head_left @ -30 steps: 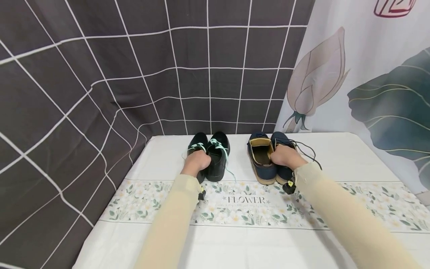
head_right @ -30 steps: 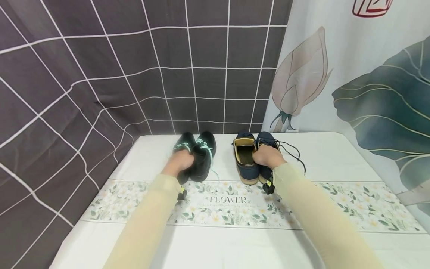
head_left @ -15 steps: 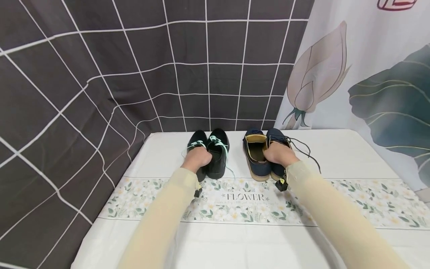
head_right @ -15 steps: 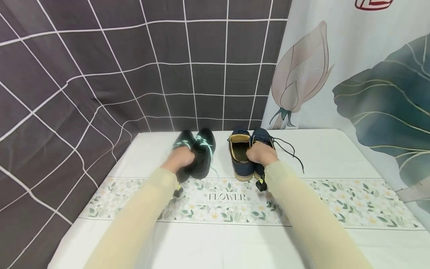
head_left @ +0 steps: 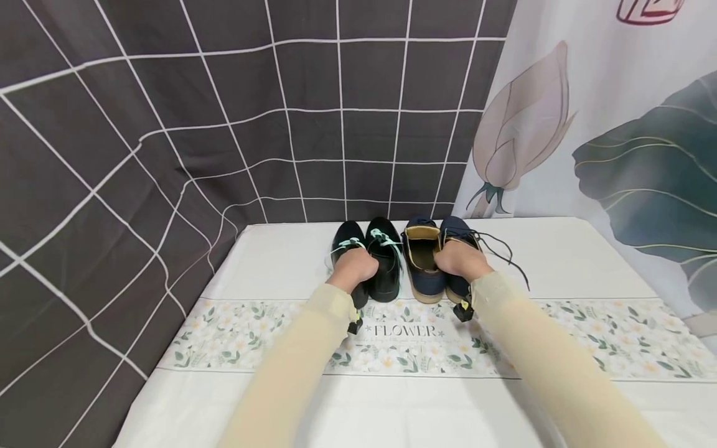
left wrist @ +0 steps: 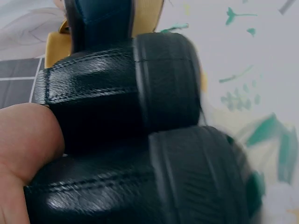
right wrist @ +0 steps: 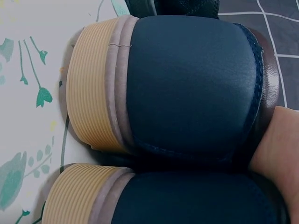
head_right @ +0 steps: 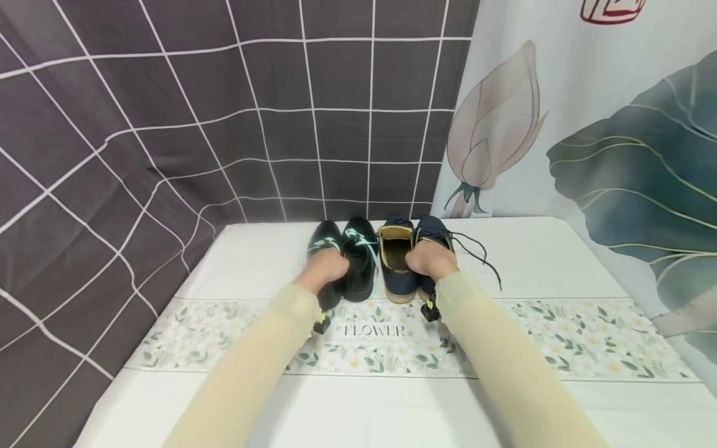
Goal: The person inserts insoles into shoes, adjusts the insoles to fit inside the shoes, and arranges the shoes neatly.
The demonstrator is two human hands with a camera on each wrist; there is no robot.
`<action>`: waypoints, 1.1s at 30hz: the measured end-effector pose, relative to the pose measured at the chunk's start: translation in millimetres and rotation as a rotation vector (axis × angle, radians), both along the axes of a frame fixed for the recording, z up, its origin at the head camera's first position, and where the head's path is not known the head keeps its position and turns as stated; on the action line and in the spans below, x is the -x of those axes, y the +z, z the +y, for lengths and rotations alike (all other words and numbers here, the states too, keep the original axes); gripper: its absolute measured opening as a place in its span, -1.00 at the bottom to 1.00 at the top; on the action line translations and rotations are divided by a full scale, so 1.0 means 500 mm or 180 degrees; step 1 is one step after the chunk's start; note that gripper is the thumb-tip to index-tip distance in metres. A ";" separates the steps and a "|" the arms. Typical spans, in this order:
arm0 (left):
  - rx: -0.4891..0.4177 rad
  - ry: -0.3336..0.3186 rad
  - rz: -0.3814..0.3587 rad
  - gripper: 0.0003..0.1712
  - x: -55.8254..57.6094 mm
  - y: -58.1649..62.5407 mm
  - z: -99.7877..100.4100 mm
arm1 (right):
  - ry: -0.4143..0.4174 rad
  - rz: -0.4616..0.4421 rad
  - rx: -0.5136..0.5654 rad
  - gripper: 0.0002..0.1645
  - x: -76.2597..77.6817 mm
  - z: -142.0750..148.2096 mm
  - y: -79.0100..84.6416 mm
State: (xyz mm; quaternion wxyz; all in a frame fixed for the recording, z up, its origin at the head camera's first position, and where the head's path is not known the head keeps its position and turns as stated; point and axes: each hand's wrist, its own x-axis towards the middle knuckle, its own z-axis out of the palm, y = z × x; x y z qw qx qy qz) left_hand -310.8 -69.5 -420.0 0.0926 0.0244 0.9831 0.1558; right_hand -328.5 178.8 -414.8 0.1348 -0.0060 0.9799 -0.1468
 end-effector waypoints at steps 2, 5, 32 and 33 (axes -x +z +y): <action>-0.0015 0.0042 0.0021 -0.55 -0.001 0.000 0.004 | -0.0019 0.0008 -0.0012 -0.43 -0.001 0.000 0.002; -0.0056 0.0051 0.0059 -0.53 -0.005 0.000 0.007 | -0.0034 -0.0001 -0.0017 -0.43 -0.002 0.002 0.005; -0.0028 -0.0117 -0.0161 -0.38 -0.009 0.002 -0.013 | -0.0134 0.0274 -0.0262 -0.45 -0.025 -0.028 0.000; -0.0015 -0.0125 -0.0130 -0.38 -0.011 0.005 -0.015 | -0.0129 0.0314 -0.0284 -0.43 -0.026 -0.030 0.001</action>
